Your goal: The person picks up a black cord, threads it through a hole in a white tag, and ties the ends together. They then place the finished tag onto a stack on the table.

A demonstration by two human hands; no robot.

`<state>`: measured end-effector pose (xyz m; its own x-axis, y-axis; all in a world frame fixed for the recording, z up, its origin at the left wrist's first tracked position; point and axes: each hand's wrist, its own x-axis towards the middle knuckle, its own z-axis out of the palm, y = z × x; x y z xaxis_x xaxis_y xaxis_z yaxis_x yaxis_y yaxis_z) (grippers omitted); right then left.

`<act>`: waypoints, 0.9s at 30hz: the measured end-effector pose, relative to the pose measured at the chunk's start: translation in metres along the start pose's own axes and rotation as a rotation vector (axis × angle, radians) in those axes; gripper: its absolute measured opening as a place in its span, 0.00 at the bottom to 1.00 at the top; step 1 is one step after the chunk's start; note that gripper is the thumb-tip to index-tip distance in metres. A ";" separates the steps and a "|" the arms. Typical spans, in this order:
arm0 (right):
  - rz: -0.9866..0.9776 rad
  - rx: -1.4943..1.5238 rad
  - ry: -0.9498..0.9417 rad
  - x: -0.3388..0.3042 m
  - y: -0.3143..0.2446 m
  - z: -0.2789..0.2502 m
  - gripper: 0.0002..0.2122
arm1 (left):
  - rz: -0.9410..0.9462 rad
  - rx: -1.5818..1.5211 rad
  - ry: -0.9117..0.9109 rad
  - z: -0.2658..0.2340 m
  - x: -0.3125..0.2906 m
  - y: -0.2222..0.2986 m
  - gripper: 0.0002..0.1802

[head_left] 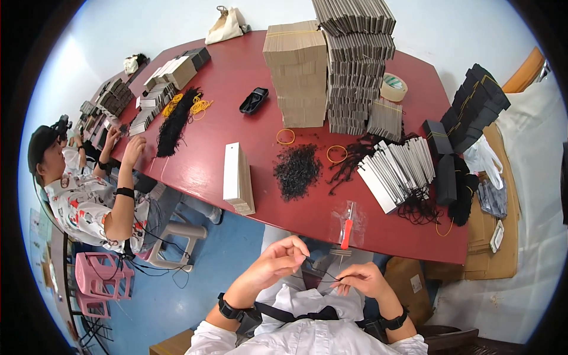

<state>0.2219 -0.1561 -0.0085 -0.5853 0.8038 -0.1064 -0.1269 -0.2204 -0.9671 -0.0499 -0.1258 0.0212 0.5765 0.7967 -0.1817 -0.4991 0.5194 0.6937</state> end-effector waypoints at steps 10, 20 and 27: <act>0.065 0.291 -0.090 0.005 0.011 0.010 0.07 | -0.005 -0.048 -0.004 0.001 0.001 -0.005 0.09; 0.008 -0.304 0.028 -0.002 0.004 0.005 0.04 | -0.098 0.079 0.045 0.002 -0.003 0.014 0.08; -0.086 -0.583 -0.009 -0.011 0.004 0.003 0.04 | -0.199 0.151 0.069 0.004 -0.005 0.014 0.06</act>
<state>0.2259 -0.1673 -0.0102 -0.5997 0.7999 -0.0222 0.2851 0.1877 -0.9399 -0.0577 -0.1236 0.0346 0.6053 0.7054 -0.3688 -0.2754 0.6203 0.7345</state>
